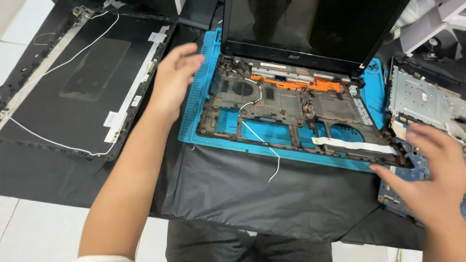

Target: The person disconnects a white wire from the laptop's internal components and then removes the motherboard from the laptop chassis.

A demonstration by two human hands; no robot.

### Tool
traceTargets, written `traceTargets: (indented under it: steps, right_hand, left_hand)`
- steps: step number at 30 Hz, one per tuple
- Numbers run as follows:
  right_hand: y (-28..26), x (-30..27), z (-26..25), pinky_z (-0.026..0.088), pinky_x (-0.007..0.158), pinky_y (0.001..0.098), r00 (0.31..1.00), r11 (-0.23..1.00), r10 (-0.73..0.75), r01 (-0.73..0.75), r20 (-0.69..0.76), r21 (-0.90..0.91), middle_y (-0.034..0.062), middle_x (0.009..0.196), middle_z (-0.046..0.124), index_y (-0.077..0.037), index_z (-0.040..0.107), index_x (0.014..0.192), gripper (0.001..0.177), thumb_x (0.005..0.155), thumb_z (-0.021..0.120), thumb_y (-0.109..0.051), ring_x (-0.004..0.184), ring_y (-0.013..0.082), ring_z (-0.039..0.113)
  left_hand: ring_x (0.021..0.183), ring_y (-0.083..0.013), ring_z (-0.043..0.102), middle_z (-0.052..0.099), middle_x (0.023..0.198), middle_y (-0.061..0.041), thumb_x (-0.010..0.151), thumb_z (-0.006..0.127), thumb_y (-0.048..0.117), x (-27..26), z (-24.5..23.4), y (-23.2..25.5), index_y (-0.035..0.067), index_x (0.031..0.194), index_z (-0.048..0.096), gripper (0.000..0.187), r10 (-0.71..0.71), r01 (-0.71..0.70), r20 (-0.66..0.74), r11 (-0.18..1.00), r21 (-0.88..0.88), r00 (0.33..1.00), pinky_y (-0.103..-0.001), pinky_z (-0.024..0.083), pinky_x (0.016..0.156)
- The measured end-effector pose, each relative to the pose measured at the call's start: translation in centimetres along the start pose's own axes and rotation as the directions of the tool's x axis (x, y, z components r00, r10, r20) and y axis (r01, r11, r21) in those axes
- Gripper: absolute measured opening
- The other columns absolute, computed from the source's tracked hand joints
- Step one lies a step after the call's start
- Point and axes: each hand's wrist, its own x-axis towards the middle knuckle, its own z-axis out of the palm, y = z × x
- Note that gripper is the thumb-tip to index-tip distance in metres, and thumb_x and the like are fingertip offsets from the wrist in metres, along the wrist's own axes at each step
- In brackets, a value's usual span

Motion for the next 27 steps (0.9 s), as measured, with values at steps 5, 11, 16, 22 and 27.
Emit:
traceTargets:
  steps: [5, 11, 16, 22, 27]
  right_hand:
    - [1.0, 0.4, 0.9, 0.054, 0.099, 0.0365, 0.975, 0.997, 0.069, -0.062, 0.209, -0.043, 0.0148, 0.129, 0.07, 0.0, 0.069, 0.115, 0.047, 0.07, 0.084, -0.005, 0.115, 0.0301, 0.068]
    - [2.3, 0.4, 1.5, 0.055, 0.107, 0.0358, 0.978, 0.998, 0.055, -0.053, 0.202, -0.016, 0.0116, 0.125, 0.072, -0.003, 0.072, 0.117, 0.046, 0.073, 0.073, 0.007, 0.122, 0.0286, 0.07]
    - [1.9, 0.7, 1.7, 0.057, 0.1, 0.0355, 0.977, 0.999, 0.041, -0.039, 0.21, -0.009, 0.0128, 0.125, 0.074, -0.002, 0.074, 0.111, 0.05, 0.063, 0.068, 0.01, 0.124, 0.0302, 0.07]
    - [1.9, 0.6, 2.3, 0.058, 0.096, 0.0346, 0.99, 0.999, -0.02, 0.024, 0.137, -0.027, 0.013, 0.121, 0.074, 0.0, 0.074, 0.109, 0.045, 0.066, 0.067, 0.011, 0.117, 0.0286, 0.072]
    - [2.0, 0.4, 2.5, 0.059, 0.096, 0.0336, 0.997, 0.999, -0.025, 0.023, 0.072, 0.023, 0.0149, 0.119, 0.074, 0.002, 0.073, 0.109, 0.043, 0.066, 0.067, 0.009, 0.115, 0.03, 0.073]
  left_hand:
    - [0.105, -0.013, 0.063, 0.074, 0.124, -0.004, 0.093, 0.069, 0.024, 4.3, 2.4, 2.1, 0.011, 0.141, 0.059, 0.051, 0.02, -0.021, 0.042, 0.999, 0.029, 0.999, -0.031, 0.045, 0.087]
    - [0.121, -0.0164, 0.061, 0.065, 0.139, -0.005, 0.092, 0.067, 0.023, 9.5, 3.0, -1.0, 0.014, 0.15, 0.047, 0.062, -0.037, 0.011, 0.135, 0.982, 0.189, 0.99, -0.034, 0.045, 0.096]
    - [0.142, -0.0212, 0.053, 0.055, 0.152, -0.012, 0.098, 0.065, 0.002, 14.4, 2.2, -9.1, -0.001, 0.154, 0.037, 0.063, 0.123, -0.123, 0.279, 0.992, -0.016, 0.952, -0.033, 0.04, 0.118]
    - [0.123, -0.0118, 0.064, 0.068, 0.135, -0.007, 0.096, 0.062, 0.0, 12.0, 5.8, -4.1, 0.0, 0.139, 0.052, 0.045, 0.148, -0.151, 0.252, 0.988, -0.007, 0.956, -0.026, 0.047, 0.105]
    - [0.098, -0.0097, 0.064, 0.072, 0.109, -0.008, 0.102, 0.065, 0.002, 13.3, 6.5, -5.9, -0.002, 0.124, 0.062, 0.023, 0.164, -0.173, 0.092, 0.979, 0.109, 0.982, -0.025, 0.051, 0.087]
